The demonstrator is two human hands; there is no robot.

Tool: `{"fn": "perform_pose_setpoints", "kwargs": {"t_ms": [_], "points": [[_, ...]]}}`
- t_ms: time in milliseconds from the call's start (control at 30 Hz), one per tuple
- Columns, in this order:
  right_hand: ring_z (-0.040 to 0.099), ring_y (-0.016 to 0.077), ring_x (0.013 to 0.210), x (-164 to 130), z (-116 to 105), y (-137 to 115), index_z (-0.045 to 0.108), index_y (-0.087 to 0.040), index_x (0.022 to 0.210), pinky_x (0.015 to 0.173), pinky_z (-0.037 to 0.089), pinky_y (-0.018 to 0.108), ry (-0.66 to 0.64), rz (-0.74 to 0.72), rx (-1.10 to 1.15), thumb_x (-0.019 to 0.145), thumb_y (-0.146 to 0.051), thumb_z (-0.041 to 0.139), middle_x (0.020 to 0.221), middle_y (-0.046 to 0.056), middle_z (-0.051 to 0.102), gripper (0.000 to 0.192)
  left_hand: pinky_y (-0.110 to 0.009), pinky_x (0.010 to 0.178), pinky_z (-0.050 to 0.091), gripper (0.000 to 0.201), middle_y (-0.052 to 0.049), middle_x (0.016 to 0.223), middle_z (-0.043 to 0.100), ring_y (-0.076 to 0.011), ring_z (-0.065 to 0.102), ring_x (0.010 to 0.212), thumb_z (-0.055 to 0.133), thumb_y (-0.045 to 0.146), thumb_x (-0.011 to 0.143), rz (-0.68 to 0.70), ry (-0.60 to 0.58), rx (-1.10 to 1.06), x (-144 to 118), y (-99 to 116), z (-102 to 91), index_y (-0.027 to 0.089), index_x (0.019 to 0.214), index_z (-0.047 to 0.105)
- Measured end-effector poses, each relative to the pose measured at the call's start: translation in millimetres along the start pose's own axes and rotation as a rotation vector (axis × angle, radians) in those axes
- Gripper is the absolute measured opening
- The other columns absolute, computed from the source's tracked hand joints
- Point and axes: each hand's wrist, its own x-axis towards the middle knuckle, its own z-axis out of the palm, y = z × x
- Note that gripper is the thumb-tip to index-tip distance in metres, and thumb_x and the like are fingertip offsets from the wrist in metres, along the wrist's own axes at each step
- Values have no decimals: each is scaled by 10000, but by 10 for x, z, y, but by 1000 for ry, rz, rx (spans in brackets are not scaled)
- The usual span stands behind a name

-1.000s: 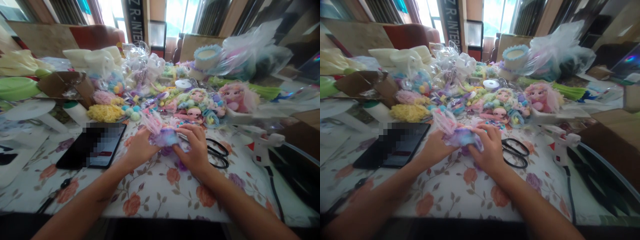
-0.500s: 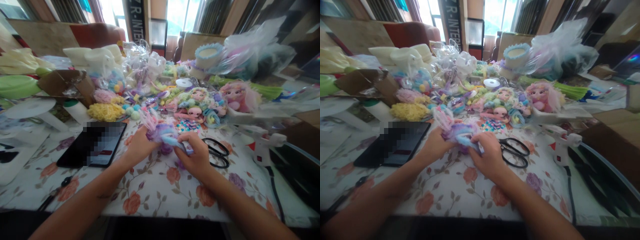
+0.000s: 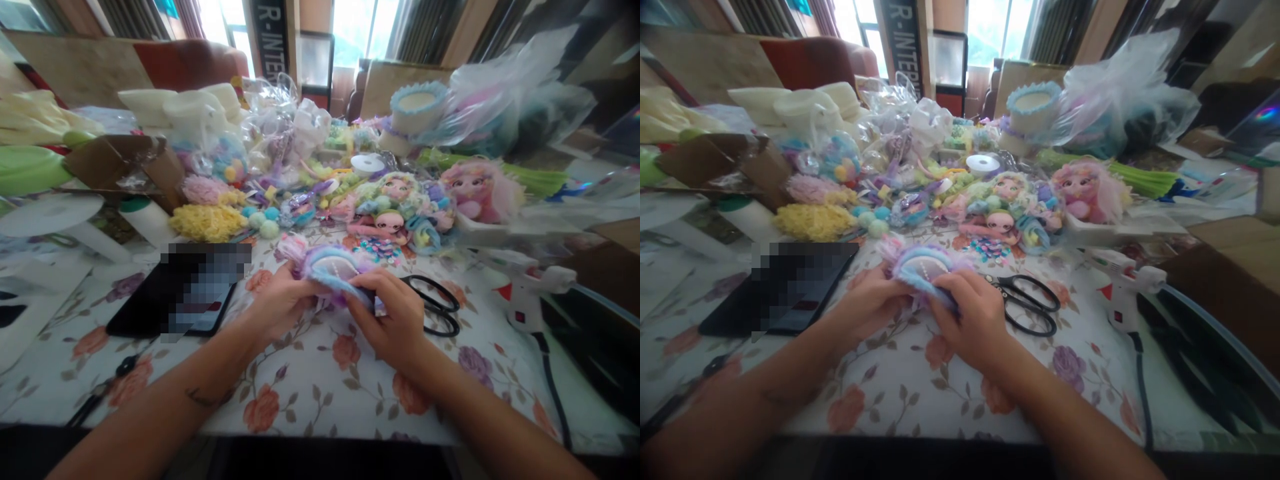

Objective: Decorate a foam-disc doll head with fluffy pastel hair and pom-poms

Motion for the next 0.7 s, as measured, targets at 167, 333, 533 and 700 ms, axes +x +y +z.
{"fn": "perform_pose_setpoints", "kwargs": {"t_ms": [167,333,533,700], "points": [[630,150,765,3,12,6,620,-207,961,697,528,283,-17,12,7,899,-126,618,848,29,660,102,-269,682,494,324,2,762,670,-149,625,712,835,143,572,-39,-54,-2,-2,19,-4,157,835,647],[642,160,806,1,3,13,620,-204,981,713,537,285,-15,-21,-32,887,-118,626,886,42,668,128,-256,706,502,270,14,791,684,-135,633,726,805,121,604,-41,-122,-30,16,-15,-34,174,835,675],[651,167,757,-10,-37,43,635,-231,1056,645,532,281,33,-122,-166,882,-115,623,845,32,673,210,-259,742,516,360,3,865,718,-146,673,794,826,119,600,-22,7,-14,22,-23,-17,179,902,640],[610,175,676,-25,-51,80,635,-217,1133,602,515,310,-9,-349,-326,884,-86,592,803,39,681,284,-264,709,526,385,-11,853,728,-175,692,810,845,168,596,0,8,-35,42,-8,-35,183,936,665]]}}
